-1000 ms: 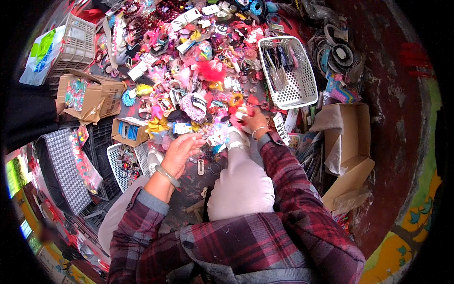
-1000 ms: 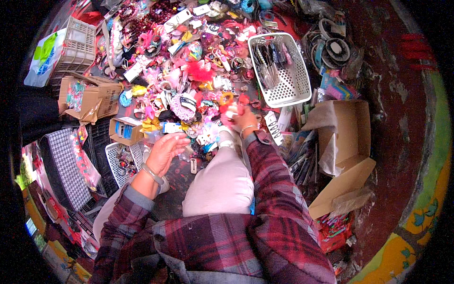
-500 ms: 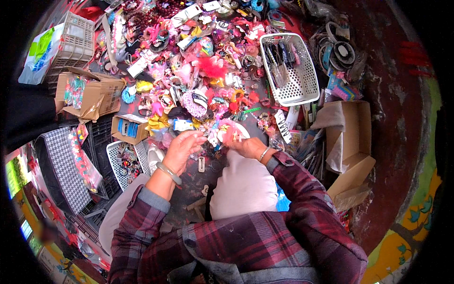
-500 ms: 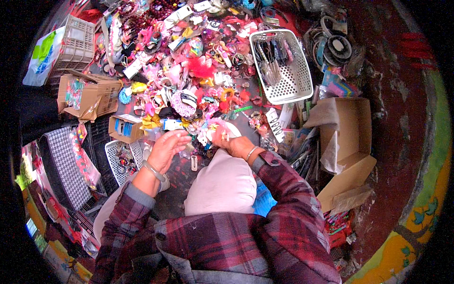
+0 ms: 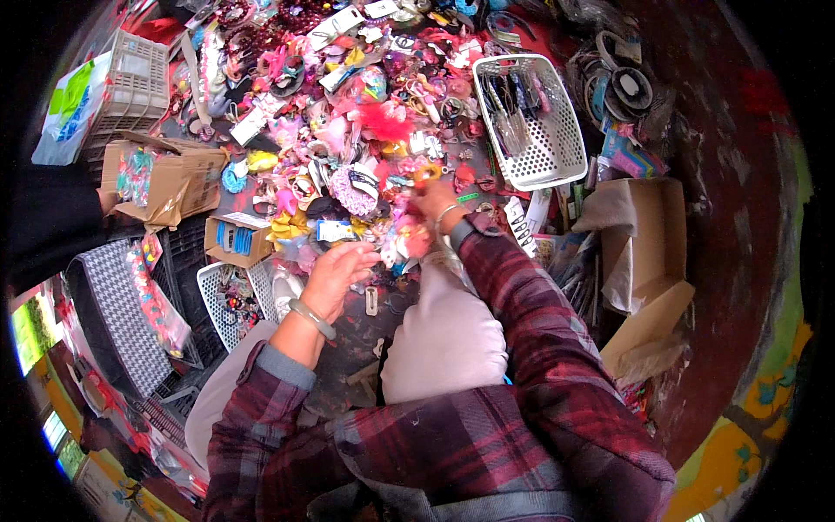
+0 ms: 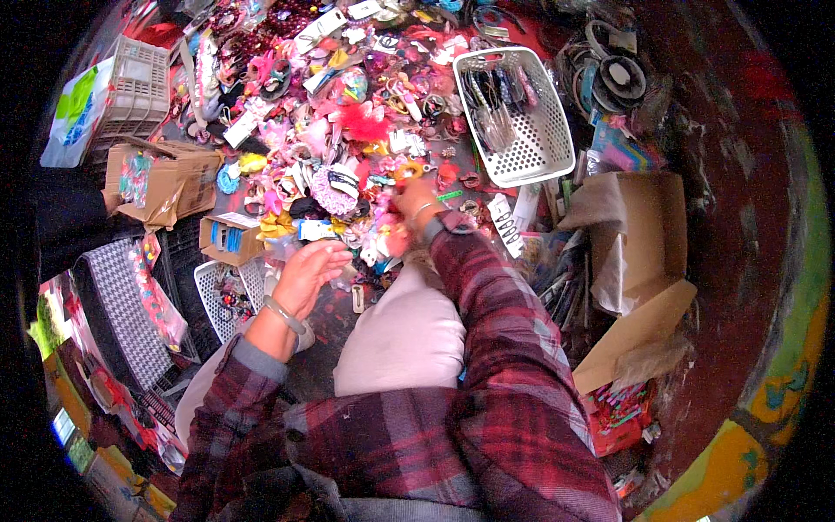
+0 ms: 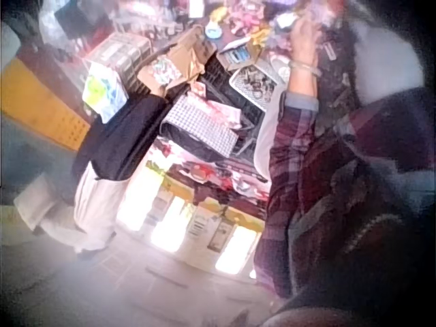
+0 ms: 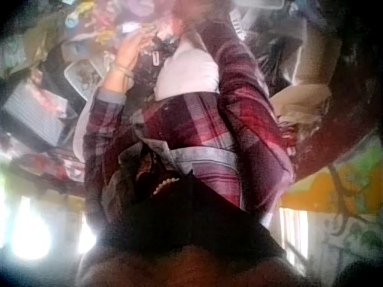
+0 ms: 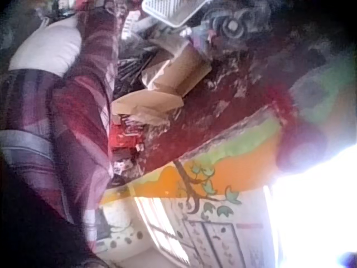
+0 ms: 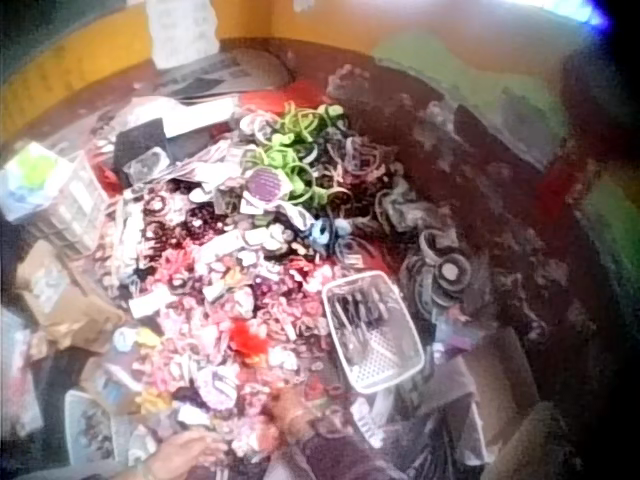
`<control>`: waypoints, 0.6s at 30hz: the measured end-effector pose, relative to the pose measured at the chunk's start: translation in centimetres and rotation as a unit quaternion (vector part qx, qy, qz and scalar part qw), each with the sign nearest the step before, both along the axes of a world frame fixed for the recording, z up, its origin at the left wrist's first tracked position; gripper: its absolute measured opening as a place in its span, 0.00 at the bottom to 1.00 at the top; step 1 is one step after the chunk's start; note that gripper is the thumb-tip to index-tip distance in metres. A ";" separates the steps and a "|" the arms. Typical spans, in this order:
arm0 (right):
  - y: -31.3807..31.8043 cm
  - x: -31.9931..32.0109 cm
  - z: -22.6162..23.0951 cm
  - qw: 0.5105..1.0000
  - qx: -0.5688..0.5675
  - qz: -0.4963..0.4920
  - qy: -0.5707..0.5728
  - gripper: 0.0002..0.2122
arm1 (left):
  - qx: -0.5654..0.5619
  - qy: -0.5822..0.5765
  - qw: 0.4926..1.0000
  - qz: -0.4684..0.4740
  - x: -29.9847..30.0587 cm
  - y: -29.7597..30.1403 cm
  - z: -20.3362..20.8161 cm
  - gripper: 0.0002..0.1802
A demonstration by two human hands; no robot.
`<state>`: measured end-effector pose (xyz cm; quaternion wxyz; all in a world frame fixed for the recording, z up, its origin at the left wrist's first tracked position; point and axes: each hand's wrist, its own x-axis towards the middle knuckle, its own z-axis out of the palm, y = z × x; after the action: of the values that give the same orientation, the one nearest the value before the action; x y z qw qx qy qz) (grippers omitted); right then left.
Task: The person sorts various hair clips, bows, and accessories by hand from a large pile on the floor into different baskets and containers.
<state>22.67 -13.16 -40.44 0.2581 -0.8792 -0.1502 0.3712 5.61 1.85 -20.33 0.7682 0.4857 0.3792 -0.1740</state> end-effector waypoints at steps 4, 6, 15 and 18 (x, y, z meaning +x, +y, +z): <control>2.9 -5.4 3.5 0.988 0.144 0.051 0.015 0.12 | -0.005 0.001 1.000 0.008 -0.4 0.2 -0.1 0.16; 2.6 -6.7 5.1 0.982 0.156 0.092 0.044 0.12 | -0.001 0.014 1.000 0.012 -0.7 0.4 -0.4 0.16; -5.4 -1.7 7.0 0.991 -0.001 -0.096 -0.095 0.11 | 0.005 0.007 1.000 0.020 -0.7 0.7 0.2 0.15; -13.4 0.1 4.3 0.965 -0.223 -0.045 -0.134 0.08 | 0.001 0.009 1.000 0.016 -0.5 0.9 0.3 0.15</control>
<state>22.72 -26.55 -36.15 0.0498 -0.9620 -0.0567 0.2624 5.08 2.73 -20.08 0.7668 0.4787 0.3940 -0.1662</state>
